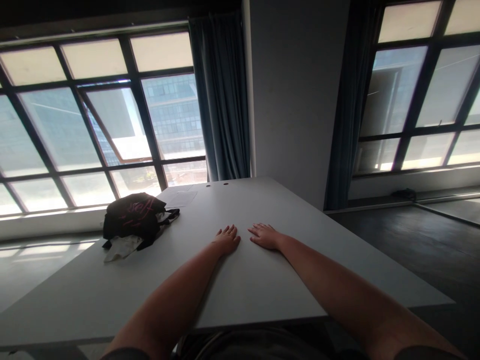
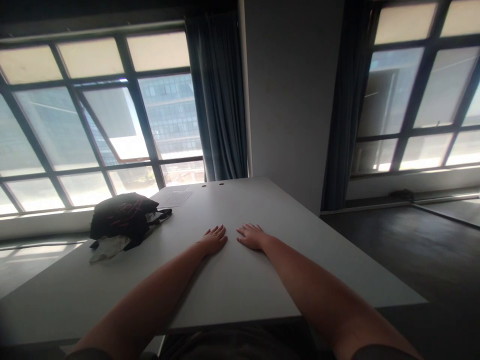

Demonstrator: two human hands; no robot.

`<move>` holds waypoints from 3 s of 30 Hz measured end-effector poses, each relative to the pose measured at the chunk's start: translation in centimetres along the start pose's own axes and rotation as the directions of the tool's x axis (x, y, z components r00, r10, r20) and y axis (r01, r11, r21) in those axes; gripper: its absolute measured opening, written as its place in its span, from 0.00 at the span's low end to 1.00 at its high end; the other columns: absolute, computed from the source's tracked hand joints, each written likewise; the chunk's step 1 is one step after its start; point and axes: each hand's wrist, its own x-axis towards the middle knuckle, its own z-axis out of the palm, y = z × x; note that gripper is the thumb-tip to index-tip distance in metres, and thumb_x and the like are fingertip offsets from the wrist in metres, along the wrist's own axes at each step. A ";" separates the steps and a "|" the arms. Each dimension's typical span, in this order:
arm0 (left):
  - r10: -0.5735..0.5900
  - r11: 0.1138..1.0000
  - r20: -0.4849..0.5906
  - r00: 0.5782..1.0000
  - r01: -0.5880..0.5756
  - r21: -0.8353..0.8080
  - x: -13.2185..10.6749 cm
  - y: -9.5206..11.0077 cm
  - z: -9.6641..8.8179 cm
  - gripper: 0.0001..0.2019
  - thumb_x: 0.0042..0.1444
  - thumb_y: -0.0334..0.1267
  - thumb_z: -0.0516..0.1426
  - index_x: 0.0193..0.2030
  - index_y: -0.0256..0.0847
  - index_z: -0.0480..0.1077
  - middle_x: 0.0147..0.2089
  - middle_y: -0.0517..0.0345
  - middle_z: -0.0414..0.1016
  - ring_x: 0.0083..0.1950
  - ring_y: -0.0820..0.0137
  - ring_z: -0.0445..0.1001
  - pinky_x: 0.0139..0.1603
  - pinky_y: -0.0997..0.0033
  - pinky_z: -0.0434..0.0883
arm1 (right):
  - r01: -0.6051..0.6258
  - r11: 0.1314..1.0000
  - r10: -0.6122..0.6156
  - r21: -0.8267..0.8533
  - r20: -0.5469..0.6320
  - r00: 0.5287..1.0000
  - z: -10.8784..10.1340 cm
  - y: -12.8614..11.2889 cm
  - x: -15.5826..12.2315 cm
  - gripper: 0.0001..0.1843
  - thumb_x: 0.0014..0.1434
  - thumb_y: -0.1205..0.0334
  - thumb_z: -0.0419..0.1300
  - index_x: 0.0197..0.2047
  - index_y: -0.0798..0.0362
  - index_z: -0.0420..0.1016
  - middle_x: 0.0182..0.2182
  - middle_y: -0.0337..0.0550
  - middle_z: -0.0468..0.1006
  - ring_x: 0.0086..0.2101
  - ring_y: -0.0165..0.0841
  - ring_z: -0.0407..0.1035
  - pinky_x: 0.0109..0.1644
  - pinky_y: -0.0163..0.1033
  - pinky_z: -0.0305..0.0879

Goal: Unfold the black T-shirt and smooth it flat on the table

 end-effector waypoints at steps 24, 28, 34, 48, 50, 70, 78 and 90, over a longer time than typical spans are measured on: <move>-0.052 0.998 -0.019 0.998 0.052 0.021 -0.4 -3.0 -0.5 0.31 0.71 0.51 0.39 0.77 0.43 0.49 0.82 0.50 0.41 0.81 0.58 0.41 0.79 0.48 0.45 | 0.037 0.999 -0.038 0.030 0.029 0.999 -0.3 0.7 -0.1 0.40 0.68 0.41 0.49 0.78 0.48 0.53 0.77 0.51 0.44 0.75 0.51 0.39 0.75 0.63 0.35; -0.042 0.999 -0.034 0.999 0.042 0.021 -0.5 -3.0 -0.4 0.31 0.71 0.50 0.39 0.77 0.43 0.50 0.82 0.50 0.42 0.81 0.56 0.42 0.79 0.46 0.46 | 0.045 0.999 -0.046 0.031 0.020 0.999 -0.3 0.7 -0.2 0.40 0.68 0.41 0.49 0.78 0.49 0.54 0.77 0.52 0.45 0.74 0.51 0.39 0.75 0.62 0.35; -0.040 0.999 -0.044 0.998 0.041 0.026 -0.2 -3.3 -0.1 0.32 0.70 0.52 0.40 0.77 0.43 0.50 0.81 0.50 0.43 0.81 0.56 0.42 0.79 0.47 0.46 | 0.055 0.997 -0.056 0.049 0.013 0.998 -0.3 0.8 -0.3 0.41 0.68 0.40 0.49 0.78 0.48 0.54 0.77 0.52 0.45 0.74 0.50 0.40 0.75 0.61 0.35; -0.053 0.999 -0.035 0.998 0.053 0.011 -0.5 -3.1 -0.4 0.32 0.71 0.52 0.40 0.78 0.43 0.50 0.82 0.50 0.43 0.81 0.57 0.41 0.80 0.49 0.44 | 0.050 0.998 -0.051 0.040 0.022 0.998 -0.5 0.5 -0.4 0.41 0.68 0.41 0.49 0.78 0.49 0.54 0.77 0.52 0.45 0.75 0.51 0.39 0.76 0.61 0.35; -0.054 0.998 -0.034 0.998 0.054 0.010 -0.5 -3.1 -0.4 0.32 0.71 0.52 0.40 0.78 0.43 0.50 0.82 0.51 0.43 0.81 0.57 0.41 0.80 0.49 0.44 | 0.048 0.998 -0.049 0.036 0.022 0.999 -0.5 0.4 -0.5 0.40 0.68 0.41 0.49 0.78 0.49 0.54 0.77 0.52 0.45 0.74 0.51 0.40 0.76 0.60 0.35; -0.036 0.999 -0.045 0.998 0.037 0.006 -0.6 -3.0 -0.4 0.32 0.71 0.50 0.40 0.77 0.41 0.50 0.81 0.49 0.43 0.81 0.56 0.43 0.79 0.47 0.46 | 0.055 0.997 -0.057 0.056 0.024 0.998 -0.6 0.5 -0.6 0.41 0.68 0.41 0.49 0.78 0.49 0.54 0.77 0.52 0.45 0.74 0.51 0.39 0.75 0.62 0.35; -0.034 0.999 -0.055 0.998 0.034 -0.001 -0.8 -2.8 -0.6 0.32 0.71 0.50 0.40 0.77 0.40 0.50 0.81 0.46 0.45 0.81 0.56 0.44 0.79 0.48 0.46 | 0.056 0.996 -0.058 0.072 0.020 0.998 -0.4 0.7 -0.4 0.41 0.68 0.40 0.50 0.78 0.48 0.54 0.77 0.52 0.45 0.75 0.50 0.39 0.75 0.61 0.34; -0.028 1.000 -0.062 0.998 0.028 -0.007 -0.5 -3.2 -0.2 0.33 0.70 0.50 0.40 0.78 0.41 0.51 0.81 0.48 0.45 0.81 0.54 0.44 0.79 0.45 0.46 | 0.059 0.997 -0.060 0.041 0.020 0.998 -0.5 0.6 -0.6 0.41 0.68 0.41 0.50 0.78 0.50 0.54 0.77 0.54 0.46 0.74 0.51 0.40 0.75 0.61 0.35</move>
